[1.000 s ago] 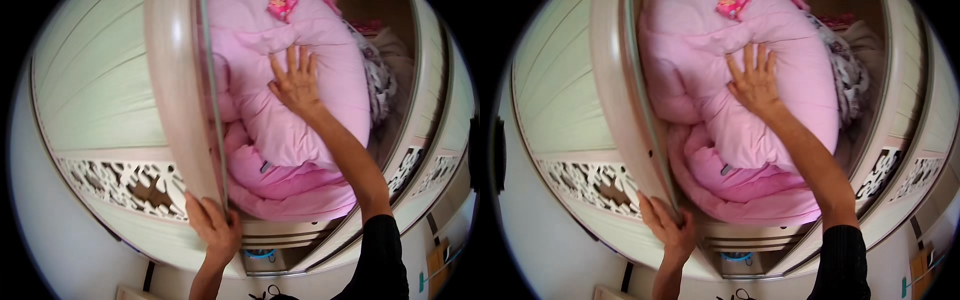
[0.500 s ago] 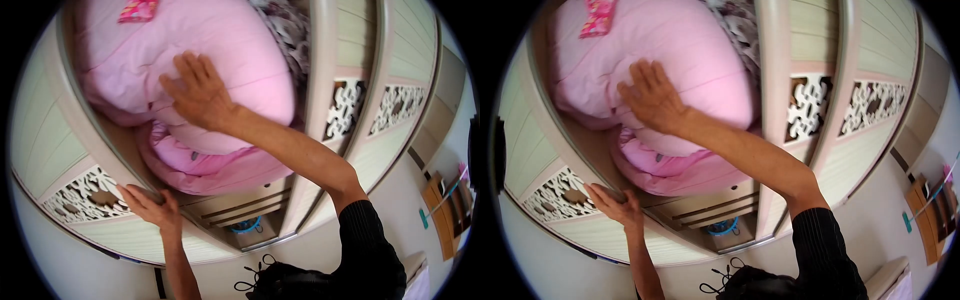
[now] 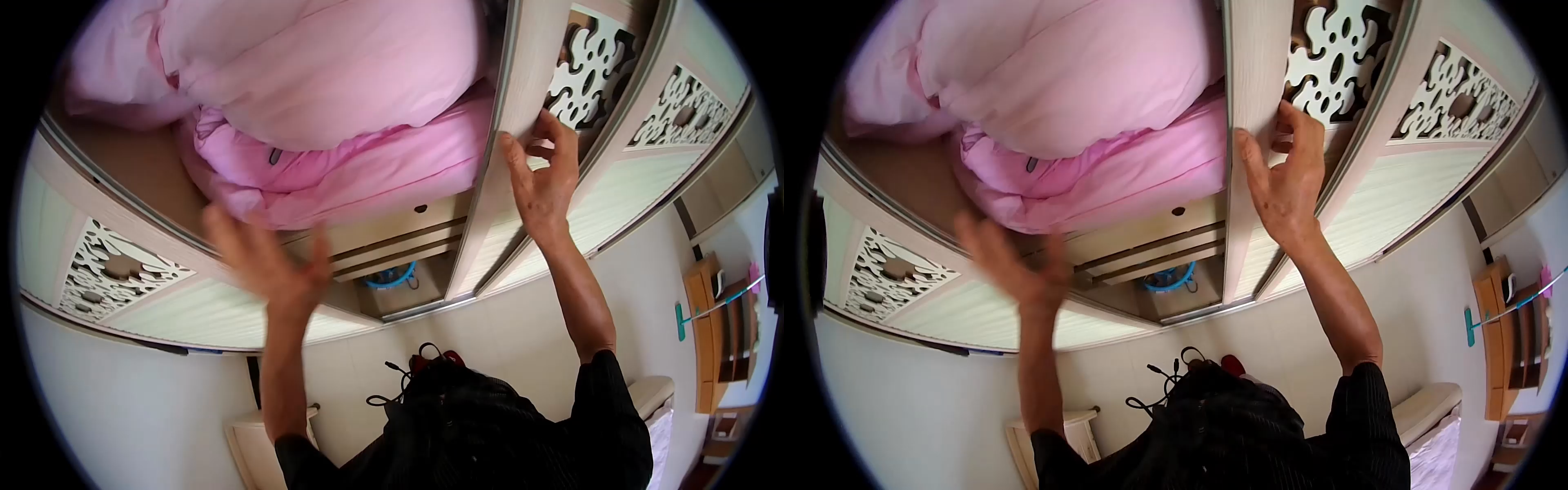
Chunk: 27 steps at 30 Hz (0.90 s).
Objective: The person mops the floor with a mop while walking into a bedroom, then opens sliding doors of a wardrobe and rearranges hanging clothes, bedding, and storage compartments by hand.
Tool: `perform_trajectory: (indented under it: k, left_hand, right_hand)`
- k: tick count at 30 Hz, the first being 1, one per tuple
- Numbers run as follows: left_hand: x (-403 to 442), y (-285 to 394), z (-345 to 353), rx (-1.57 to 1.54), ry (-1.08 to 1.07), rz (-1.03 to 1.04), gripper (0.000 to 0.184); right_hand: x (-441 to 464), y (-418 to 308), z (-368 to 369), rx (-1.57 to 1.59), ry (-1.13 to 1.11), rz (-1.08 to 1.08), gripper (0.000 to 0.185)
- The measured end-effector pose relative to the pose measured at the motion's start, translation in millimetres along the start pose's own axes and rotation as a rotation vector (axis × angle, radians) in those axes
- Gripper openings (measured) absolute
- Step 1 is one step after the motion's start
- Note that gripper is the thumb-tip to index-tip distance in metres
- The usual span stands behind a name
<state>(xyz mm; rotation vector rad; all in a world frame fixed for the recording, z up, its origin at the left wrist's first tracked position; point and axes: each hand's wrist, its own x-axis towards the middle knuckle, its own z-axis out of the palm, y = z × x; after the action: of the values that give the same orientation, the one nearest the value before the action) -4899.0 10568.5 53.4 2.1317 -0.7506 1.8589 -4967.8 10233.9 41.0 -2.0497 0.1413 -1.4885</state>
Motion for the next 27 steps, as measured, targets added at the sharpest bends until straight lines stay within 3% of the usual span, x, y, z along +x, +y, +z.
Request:
perform_trajectory:
  k: [1, 3, 9, 11, 15, 17, 18, 19, 21, 27]
  left_hand:
    - [-8.6, 15.1, 14.9, -0.157, -0.041, 0.088, 0.079]
    - [-16.9, 40.5, 46.7, -0.129, -0.088, 0.102, 0.082]
    - [113.5, -16.6, 55.2, -0.026, 0.225, 0.166, 0.096]
    - [146.0, -32.5, 70.1, -0.310, -0.094, 0.132, 0.101]
    - [141.6, -12.8, 132.2, -0.190, -0.109, 0.109, 0.101]
    - [147.9, -2.2, 135.6, -0.133, -0.201, 0.032, 0.110]
    - [151.9, 10.7, 136.0, -0.040, -0.086, 0.092, 0.088]
    - [154.2, 12.3, 136.8, -0.024, -0.096, 0.089, 0.088]
    - [161.0, 24.1, 134.6, -0.154, -0.221, 0.045, 0.106]
    - [156.8, 17.2, 136.3, -0.131, -0.195, 0.097, 0.105]
  right_hand:
    - [-1.9, -2.3, -0.8, 0.006, -0.014, 0.008, 0.048]
    - [1.7, -5.0, 1.6, 0.011, 0.016, 0.041, 0.049]
    - [6.3, -7.1, 4.9, 0.037, -0.039, 0.114, 0.053]
    - [6.4, -4.3, 5.1, -0.002, -0.032, 0.075, 0.050]
    - [8.9, 0.1, 2.9, -0.031, -0.055, 0.014, 0.050]
    - [5.5, -0.6, 4.7, 0.020, -0.067, 0.016, 0.048]
    - [6.6, -2.6, 5.3, 0.019, -0.058, 0.010, 0.047]
    - [8.0, -4.3, 7.4, 0.022, -0.041, 0.008, 0.047]
    - [10.0, -6.0, 2.4, 0.061, -0.044, -0.014, 0.046]
    - [-7.7, -39.6, 39.3, 0.164, -0.124, -0.145, 0.047]
